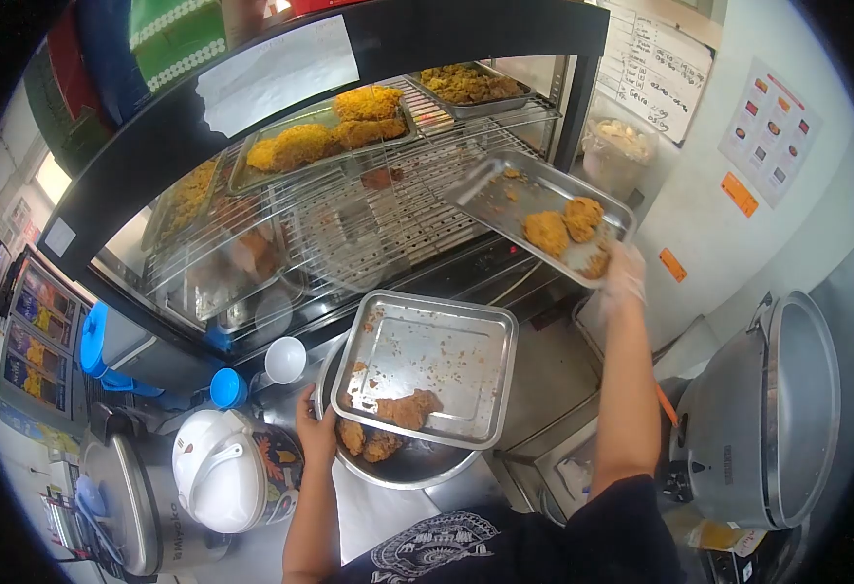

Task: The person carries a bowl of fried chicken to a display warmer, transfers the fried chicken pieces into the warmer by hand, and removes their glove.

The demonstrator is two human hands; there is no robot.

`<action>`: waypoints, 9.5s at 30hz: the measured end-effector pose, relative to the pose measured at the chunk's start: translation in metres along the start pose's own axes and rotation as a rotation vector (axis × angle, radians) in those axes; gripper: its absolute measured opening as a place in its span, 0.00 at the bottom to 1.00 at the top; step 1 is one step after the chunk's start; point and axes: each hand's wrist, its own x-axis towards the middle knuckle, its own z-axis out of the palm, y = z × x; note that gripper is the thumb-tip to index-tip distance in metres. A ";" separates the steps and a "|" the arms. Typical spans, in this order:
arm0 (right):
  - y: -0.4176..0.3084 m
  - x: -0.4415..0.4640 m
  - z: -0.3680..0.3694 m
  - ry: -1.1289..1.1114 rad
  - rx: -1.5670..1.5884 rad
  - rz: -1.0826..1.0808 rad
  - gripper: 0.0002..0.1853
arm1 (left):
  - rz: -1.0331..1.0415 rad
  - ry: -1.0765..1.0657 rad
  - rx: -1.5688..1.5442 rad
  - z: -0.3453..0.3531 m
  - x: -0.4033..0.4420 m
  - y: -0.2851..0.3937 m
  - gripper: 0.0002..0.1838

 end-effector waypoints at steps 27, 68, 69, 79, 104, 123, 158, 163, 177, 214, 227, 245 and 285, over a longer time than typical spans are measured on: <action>0.148 0.092 0.186 -0.273 0.224 0.150 0.23 | 0.020 -0.013 -0.072 0.000 -0.001 0.005 0.33; 0.065 -0.123 -0.054 -0.232 -0.340 0.118 0.21 | 0.082 0.002 0.057 -0.004 0.000 -0.005 0.22; 0.053 -0.117 -0.054 -0.181 -0.289 0.087 0.21 | 0.082 0.004 0.039 -0.003 0.000 -0.007 0.23; 0.003 -0.016 0.021 0.096 -0.038 0.176 0.20 | 0.066 0.004 0.044 -0.004 -0.003 0.001 0.22; 0.007 -0.034 0.175 -0.574 -0.208 -0.148 0.18 | 0.061 -0.012 -0.016 -0.005 0.001 -0.005 0.19; 0.161 -0.169 0.124 -1.105 -0.926 -0.490 0.31 | 0.035 -0.013 0.034 -0.006 0.002 -0.010 0.18; 0.094 0.064 0.245 -0.168 -1.088 -0.651 0.26 | -0.020 -0.032 -0.074 -0.006 0.005 -0.014 0.19; 0.117 0.089 0.254 -0.087 -1.411 -0.961 0.21 | -0.028 -0.014 -0.117 -0.003 0.006 -0.008 0.19; 0.110 0.137 0.284 -0.717 -2.330 -1.420 0.21 | -0.065 -0.020 -0.096 0.000 0.010 -0.002 0.19; 0.139 0.137 0.229 -0.119 -1.235 -1.299 0.21 | -0.104 -0.023 -0.122 0.000 0.011 -0.006 0.17; 0.097 -0.139 0.081 -0.746 -0.616 -0.841 0.12 | -0.065 -0.092 -0.074 -0.006 0.012 -0.015 0.15; 0.090 -0.264 0.225 -1.774 -1.981 -1.382 0.20 | -0.001 -0.116 -0.157 -0.005 0.015 -0.030 0.16; 0.101 0.103 0.228 -0.057 -0.469 0.054 0.18 | -0.102 -0.155 -0.114 -0.011 0.014 -0.018 0.18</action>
